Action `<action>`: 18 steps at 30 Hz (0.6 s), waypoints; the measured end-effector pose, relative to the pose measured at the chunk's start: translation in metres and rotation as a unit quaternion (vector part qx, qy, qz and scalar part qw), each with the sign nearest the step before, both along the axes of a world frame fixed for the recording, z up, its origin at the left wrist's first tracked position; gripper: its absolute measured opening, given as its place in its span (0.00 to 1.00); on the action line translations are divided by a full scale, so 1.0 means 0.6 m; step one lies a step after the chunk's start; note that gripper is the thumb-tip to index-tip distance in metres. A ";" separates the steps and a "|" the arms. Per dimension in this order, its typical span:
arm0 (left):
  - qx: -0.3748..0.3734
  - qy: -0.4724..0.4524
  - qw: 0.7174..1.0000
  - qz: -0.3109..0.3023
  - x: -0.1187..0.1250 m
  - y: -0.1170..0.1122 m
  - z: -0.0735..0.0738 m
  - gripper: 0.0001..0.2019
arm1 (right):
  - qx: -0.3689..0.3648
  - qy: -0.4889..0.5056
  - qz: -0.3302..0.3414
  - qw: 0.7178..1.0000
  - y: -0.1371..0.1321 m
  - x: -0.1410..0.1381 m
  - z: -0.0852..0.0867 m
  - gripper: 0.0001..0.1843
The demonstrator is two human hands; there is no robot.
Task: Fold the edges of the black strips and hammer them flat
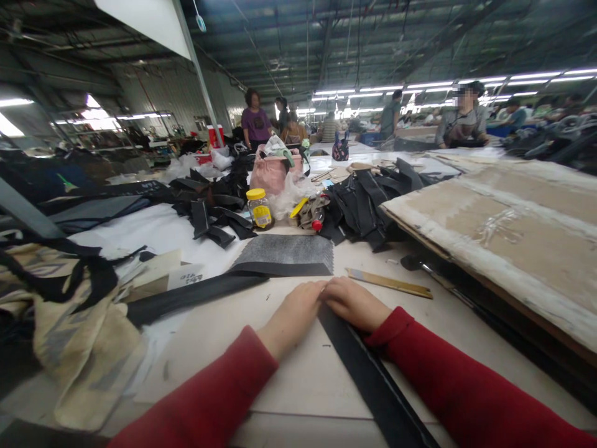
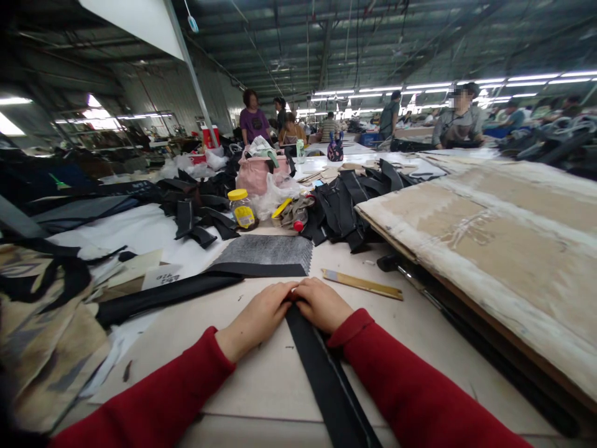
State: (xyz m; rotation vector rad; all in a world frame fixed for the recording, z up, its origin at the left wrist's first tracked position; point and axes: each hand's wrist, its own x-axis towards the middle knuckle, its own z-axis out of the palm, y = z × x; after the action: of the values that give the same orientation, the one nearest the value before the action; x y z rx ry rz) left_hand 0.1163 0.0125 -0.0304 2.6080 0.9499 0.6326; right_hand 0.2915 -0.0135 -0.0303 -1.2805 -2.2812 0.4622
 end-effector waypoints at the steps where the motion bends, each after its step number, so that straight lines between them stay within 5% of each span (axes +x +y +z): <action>1: -0.005 0.009 1.000 0.003 0.004 -0.002 -0.007 0.18 | -0.031 0.036 -0.017 0.999 0.002 0.008 0.000 0.11; 6: 0.007 0.032 0.999 0.011 0.003 -0.007 -0.014 0.16 | -0.100 0.132 -0.124 0.978 0.008 0.040 0.007 0.14; 18: 0.015 0.065 0.998 -0.005 0.002 -0.010 -0.001 0.11 | -0.077 0.018 -0.046 0.996 0.006 0.031 0.008 0.11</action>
State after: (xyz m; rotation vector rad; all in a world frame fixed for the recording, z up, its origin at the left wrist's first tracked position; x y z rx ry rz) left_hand 0.1177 0.0067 -0.0312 2.7070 0.9712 0.4818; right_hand 0.3099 -0.0098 -0.0255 -1.4339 -2.1812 0.6324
